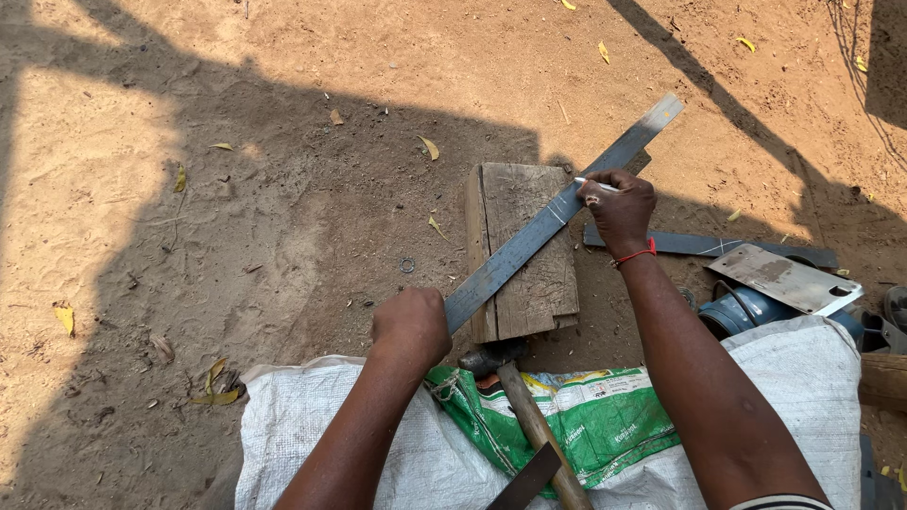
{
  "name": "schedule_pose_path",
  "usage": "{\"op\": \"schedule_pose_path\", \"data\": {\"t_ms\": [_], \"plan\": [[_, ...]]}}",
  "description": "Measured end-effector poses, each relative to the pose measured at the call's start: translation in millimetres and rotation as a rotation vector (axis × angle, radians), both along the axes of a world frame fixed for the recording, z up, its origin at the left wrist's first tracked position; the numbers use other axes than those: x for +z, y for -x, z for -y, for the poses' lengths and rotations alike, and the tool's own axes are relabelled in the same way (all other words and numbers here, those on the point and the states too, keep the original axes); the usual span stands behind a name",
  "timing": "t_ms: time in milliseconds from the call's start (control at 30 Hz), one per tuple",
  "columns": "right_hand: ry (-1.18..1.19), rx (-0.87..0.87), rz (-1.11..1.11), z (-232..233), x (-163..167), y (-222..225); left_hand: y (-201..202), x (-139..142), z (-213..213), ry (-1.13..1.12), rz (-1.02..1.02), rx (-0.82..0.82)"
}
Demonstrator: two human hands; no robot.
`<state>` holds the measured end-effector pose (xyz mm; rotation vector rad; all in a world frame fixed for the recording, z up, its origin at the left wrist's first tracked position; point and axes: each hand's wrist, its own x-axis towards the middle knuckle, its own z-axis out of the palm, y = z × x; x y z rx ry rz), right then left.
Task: The person sits on the ground holding a long flat metal bar on a wooden block and grinds it with an angle grinder. They then measure the bar with a tape measure, mark it with a marker, reposition the bar, and resume grinding it with the angle grinder.
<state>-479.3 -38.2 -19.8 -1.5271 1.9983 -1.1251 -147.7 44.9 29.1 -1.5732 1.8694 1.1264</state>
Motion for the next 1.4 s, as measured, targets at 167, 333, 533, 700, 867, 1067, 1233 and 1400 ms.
{"op": "schedule_pose_path", "data": {"t_ms": [167,333,533,700,867,1067,1233,1400], "plan": [[0.003,0.003,0.016,0.6,2.9,-2.9,0.0,-1.3,-0.1,0.015,0.008,-0.027],[-0.015,0.0,-0.016,2.3,0.0,-0.1,0.0,-3.6,-0.3,0.025,0.011,-0.033],[0.003,-0.025,-0.188,4.5,-7.6,4.5,0.8,-4.8,-0.3,0.013,0.004,-0.025],[-0.008,-0.005,-0.197,4.5,-8.7,7.1,1.6,-5.5,0.0,0.007,0.013,-0.027],[-0.004,0.031,-0.189,1.1,-7.4,5.9,0.8,-7.0,-0.5,0.042,-0.027,-0.004],[-0.009,0.069,-0.217,-5.3,-3.5,-0.3,1.2,-7.3,0.1,0.01,-0.026,-0.013],[-0.004,0.108,-0.181,-11.0,-2.1,-3.9,-0.6,-6.9,-0.6,0.042,-0.067,-0.012],[-0.016,0.097,-0.209,-18.9,-2.2,-6.9,-0.7,-7.2,-1.1,0.046,-0.083,0.01]]}}
